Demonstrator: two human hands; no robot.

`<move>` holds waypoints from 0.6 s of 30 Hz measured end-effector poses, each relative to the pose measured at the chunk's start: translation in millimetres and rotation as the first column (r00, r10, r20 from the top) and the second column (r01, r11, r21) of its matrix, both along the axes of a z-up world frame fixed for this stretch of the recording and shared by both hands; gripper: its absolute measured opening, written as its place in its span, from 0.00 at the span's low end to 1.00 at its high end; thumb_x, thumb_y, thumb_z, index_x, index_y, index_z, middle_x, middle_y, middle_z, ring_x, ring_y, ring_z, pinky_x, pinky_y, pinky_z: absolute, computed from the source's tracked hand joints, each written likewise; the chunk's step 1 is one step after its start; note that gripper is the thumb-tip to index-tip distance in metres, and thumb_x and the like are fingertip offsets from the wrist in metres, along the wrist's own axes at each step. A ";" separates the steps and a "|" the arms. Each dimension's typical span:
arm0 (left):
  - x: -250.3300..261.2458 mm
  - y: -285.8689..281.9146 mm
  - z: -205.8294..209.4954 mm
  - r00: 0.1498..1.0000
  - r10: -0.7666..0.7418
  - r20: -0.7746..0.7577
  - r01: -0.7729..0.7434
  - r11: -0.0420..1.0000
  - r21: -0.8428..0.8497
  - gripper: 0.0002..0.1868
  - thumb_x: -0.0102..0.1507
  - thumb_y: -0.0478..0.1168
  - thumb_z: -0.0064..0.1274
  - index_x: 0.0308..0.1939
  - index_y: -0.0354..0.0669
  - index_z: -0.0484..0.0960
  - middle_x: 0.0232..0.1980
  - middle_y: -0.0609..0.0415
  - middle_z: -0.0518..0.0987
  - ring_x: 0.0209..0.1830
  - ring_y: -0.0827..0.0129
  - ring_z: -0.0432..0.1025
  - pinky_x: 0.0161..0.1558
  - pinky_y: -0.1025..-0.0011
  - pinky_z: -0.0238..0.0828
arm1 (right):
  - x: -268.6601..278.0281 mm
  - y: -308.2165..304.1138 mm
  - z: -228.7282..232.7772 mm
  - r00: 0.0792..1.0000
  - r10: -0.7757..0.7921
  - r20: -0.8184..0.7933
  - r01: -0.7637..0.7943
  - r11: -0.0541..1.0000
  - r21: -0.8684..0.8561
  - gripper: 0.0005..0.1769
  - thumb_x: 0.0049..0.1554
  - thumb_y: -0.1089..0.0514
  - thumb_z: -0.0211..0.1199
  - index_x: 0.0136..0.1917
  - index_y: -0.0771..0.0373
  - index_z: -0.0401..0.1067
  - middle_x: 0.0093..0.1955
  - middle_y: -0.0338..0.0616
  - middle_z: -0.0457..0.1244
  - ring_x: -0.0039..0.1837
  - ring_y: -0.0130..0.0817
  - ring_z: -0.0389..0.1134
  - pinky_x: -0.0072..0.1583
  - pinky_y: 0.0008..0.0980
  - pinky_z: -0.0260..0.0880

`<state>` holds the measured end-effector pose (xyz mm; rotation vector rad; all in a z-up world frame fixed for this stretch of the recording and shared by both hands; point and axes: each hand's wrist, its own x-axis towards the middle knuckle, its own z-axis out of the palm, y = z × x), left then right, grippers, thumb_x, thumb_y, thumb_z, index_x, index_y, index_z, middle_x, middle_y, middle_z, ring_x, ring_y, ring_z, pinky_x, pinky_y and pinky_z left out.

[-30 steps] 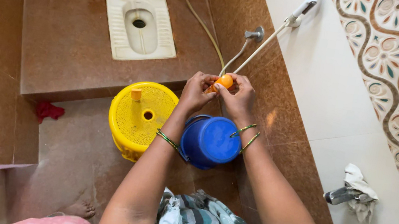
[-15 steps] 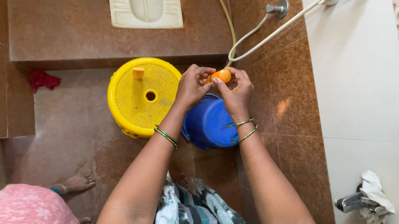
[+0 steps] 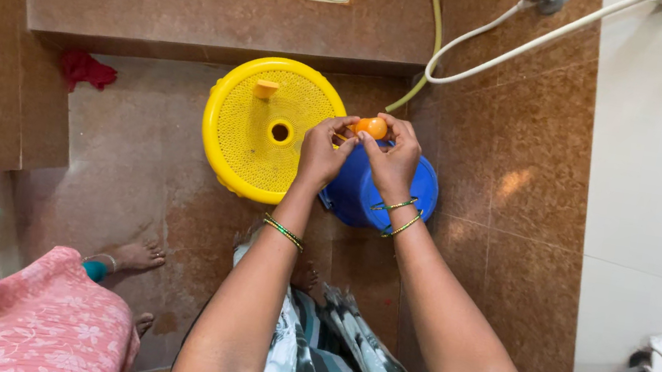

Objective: The person takes various bottles and containers from a wall-mounted shower rack, places them into a yellow plastic basket on the floor, and then returns them to the rack one by one. The items include shampoo, conditioner, and other personal care products.

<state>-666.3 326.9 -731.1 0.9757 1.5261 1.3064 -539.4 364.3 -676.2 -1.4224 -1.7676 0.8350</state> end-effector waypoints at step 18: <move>15.6 -23.9 -79.6 0.993 0.005 0.117 0.007 0.994 -0.105 0.30 0.61 0.33 0.59 0.68 0.41 0.74 0.61 0.43 0.81 0.51 0.60 0.80 0.55 0.67 0.75 | -12.4 2.9 -83.6 0.996 -0.025 0.084 0.028 0.999 -0.035 0.23 0.50 0.67 0.75 0.59 0.68 0.75 0.55 0.44 0.67 0.51 0.29 0.72 0.44 0.23 0.78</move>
